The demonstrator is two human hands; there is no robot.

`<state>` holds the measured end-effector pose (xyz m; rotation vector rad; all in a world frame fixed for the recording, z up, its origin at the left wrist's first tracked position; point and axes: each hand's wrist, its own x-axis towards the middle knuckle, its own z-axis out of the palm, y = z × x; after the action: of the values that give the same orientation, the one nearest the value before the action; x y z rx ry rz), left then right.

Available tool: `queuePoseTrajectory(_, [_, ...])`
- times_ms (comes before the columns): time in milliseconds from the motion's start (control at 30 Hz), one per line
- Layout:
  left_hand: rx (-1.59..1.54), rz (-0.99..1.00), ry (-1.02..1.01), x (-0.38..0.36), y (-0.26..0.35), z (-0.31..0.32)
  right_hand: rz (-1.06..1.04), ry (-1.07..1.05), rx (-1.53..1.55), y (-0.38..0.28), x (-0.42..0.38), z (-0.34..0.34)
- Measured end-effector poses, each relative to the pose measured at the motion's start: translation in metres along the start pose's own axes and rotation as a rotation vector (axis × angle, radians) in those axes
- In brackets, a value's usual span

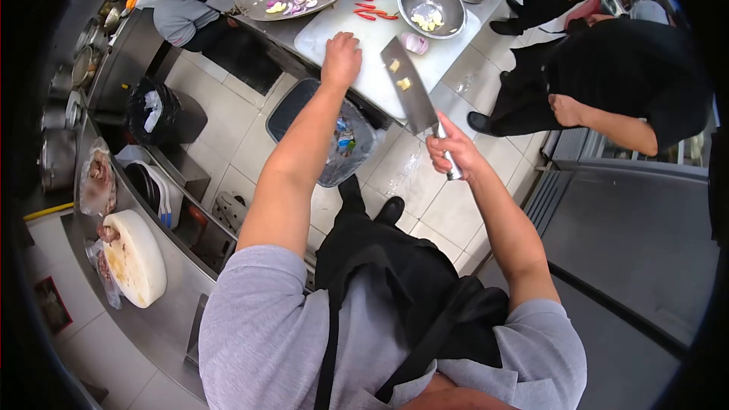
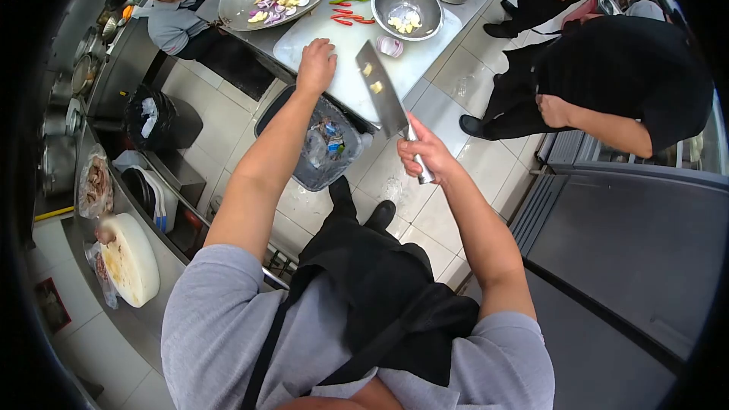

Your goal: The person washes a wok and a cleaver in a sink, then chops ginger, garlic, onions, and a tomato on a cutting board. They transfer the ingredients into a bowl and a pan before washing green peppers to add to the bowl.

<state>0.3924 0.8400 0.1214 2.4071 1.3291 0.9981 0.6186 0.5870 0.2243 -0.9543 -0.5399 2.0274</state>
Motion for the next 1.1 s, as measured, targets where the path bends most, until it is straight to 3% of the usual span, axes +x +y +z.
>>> queuePoseTrajectory(133, [0.074, -0.070, 0.095, -0.031, 0.038, 0.025, -0.069, 0.125, -0.131, -0.021, 0.005, -0.002])
queuePoseTrajectory(233, [-0.074, -0.260, 0.122, -0.050, 0.088, 0.027, -0.114, 0.156, -0.363, -0.026, 0.009, 0.009])
queuePoseTrajectory(333, [-0.192, -0.325, 0.196, -0.060, 0.096, 0.021, -0.099, 0.200, -0.532, -0.025, 0.016, 0.030])
queuePoseTrajectory(400, [-0.733, -0.692, 0.581, -0.064, 0.088, 0.012, -0.047, 0.212, -0.680, -0.026, 0.018, 0.044])
queuePoseTrajectory(433, [-0.865, -0.843, 0.654, -0.066, 0.086, 0.008, 0.004, 0.220, -0.833, -0.027, 0.019, 0.049])
queuePoseTrajectory(467, [-0.867, -0.843, 0.655, -0.067, 0.086, 0.009, 0.005, 0.221, -0.834, -0.022, 0.023, 0.047])
queuePoseTrajectory(533, [-1.250, -1.224, 0.822, -0.071, 0.084, 0.013, -0.251, 0.261, -1.312, -0.001, 0.037, 0.035])
queuePoseTrajectory(567, [-1.449, -1.228, 0.778, -0.070, 0.090, 0.011, -0.219, 0.276, -1.399, 0.000, 0.041, 0.042])
queuePoseTrajectory(600, [-1.451, -1.229, 0.779, -0.069, 0.091, 0.009, -0.186, 0.288, -1.487, 0.000, 0.046, 0.048])
queuePoseTrajectory(667, [-1.507, -1.292, 0.726, -0.067, 0.094, 0.006, 0.111, 0.344, -1.825, -0.003, 0.048, 0.060])
queuePoseTrajectory(800, [-1.582, -1.345, 0.761, -0.052, 0.084, 0.000, 0.102, 0.351, -1.802, -0.010, 0.046, 0.065])
queuePoseTrajectory(867, [-1.558, -1.360, 0.754, -0.045, 0.087, -0.007, -0.191, 0.464, -1.749, -0.009, 0.041, 0.070])
queuePoseTrajectory(1000, [-1.682, -1.352, 0.727, -0.030, 0.072, 0.003, -0.161, 0.517, -1.804, 0.010, 0.056, 0.055])
queuePoseTrajectory(1067, [-1.726, -1.344, 0.749, -0.020, 0.067, 0.012, 0.085, 0.386, -1.875, 0.019, 0.067, 0.043])
queuePoseTrajectory(1100, [-1.495, -1.409, 0.755, -0.005, 0.072, 0.009, 0.073, 0.397, -1.875, 0.018, 0.072, 0.042])
